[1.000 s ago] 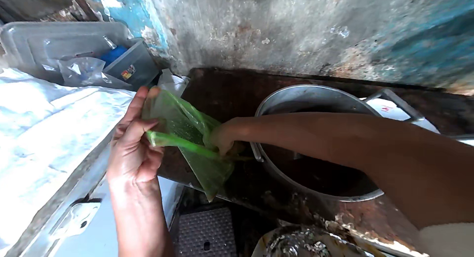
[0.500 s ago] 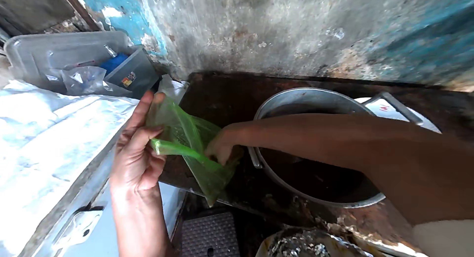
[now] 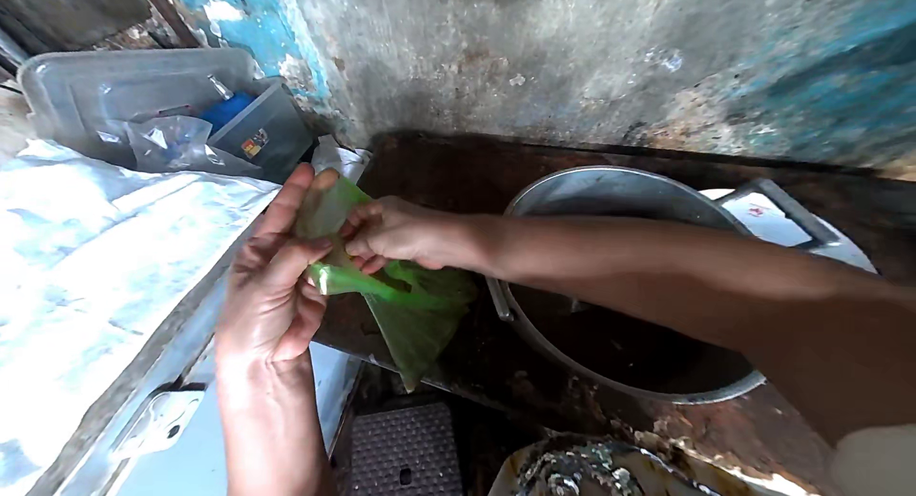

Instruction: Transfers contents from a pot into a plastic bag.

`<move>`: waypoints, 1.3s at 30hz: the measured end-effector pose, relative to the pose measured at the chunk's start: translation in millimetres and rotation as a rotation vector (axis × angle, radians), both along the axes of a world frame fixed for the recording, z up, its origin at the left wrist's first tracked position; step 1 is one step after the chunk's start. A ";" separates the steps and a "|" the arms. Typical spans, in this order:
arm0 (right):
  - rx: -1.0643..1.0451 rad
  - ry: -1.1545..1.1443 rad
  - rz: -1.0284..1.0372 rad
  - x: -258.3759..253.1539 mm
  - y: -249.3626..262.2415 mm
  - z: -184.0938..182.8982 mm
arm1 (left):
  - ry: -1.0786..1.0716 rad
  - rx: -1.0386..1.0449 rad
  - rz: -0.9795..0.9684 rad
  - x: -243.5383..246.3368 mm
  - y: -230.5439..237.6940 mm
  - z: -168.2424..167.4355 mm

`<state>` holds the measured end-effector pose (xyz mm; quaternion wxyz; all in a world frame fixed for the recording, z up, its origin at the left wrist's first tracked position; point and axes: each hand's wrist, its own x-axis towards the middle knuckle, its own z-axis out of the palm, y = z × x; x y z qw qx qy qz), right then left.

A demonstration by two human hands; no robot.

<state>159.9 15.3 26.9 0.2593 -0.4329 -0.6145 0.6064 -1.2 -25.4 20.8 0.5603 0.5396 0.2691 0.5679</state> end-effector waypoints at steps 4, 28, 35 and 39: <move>0.504 -0.754 0.395 6.2 0.8 -17.9 | 0.000 -0.003 0.017 -10.3 0.1 -3.9; -0.021 -1.213 0.198 28.3 -114.9 -151.9 | 0.044 0.059 -0.073 -25.6 12.2 -4.1; 0.088 -1.164 -0.020 33.1 -100.4 -177.0 | 0.097 0.070 -0.110 -41.1 19.0 -15.5; 0.213 -1.101 0.022 47.1 -101.8 -190.4 | 0.114 0.075 -0.083 -44.2 17.2 -20.1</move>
